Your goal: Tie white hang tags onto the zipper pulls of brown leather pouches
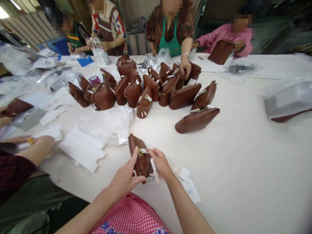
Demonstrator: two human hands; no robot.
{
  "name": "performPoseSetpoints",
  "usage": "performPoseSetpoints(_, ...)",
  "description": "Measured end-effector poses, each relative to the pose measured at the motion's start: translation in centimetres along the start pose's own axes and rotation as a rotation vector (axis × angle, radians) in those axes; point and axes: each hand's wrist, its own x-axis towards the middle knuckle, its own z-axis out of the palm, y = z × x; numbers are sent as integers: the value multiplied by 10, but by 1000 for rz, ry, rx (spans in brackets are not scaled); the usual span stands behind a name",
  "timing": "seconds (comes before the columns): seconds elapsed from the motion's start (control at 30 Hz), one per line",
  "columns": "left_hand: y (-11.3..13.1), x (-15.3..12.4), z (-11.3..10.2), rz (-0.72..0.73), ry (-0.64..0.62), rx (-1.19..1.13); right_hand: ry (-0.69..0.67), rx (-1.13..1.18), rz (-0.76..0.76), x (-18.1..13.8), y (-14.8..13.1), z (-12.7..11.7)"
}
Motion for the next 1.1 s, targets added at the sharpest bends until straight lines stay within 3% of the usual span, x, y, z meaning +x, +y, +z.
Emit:
performPoseSetpoints(0.1, 9, 14, -16, 186, -31, 479, 29, 10, 7, -5, -3, -13)
performPoseSetpoints(0.2, 25, 27, -29, 348, 48, 785, 102, 46, 31, -20, -6, -32)
performPoseSetpoints(0.3, 30, 43, -34, 553, 70, 858, 198, 104, 56, -39, -2, -54)
performPoseSetpoints(0.43, 21, 63, -34, 757, -49, 857, 309, 190, 51, -64, 12, -72)
performPoseSetpoints(0.53, 15, 65, -30, 694, -33, 852, 337, 226, 48, -82, 18, -73)
performPoseSetpoints(0.67, 10, 48, -19, 543, 70, 797, 352, 201, 40, -102, 18, -62)
performPoseSetpoints(0.77, 8, 37, -15, 488, 69, 743, 374, 178, 29, -109, 16, -54)
performPoseSetpoints(0.87, 13, 37, -16, 496, 50, 713, 377, 189, 29, -109, 15, -49)
performPoseSetpoints(0.97, 27, 43, -15, 605, 22, 661, 373, 190, 37, -105, 17, -48)
performPoseSetpoints(1.1, 50, 53, -5, 627, -132, 578, 377, 155, 29, -98, 21, -49)
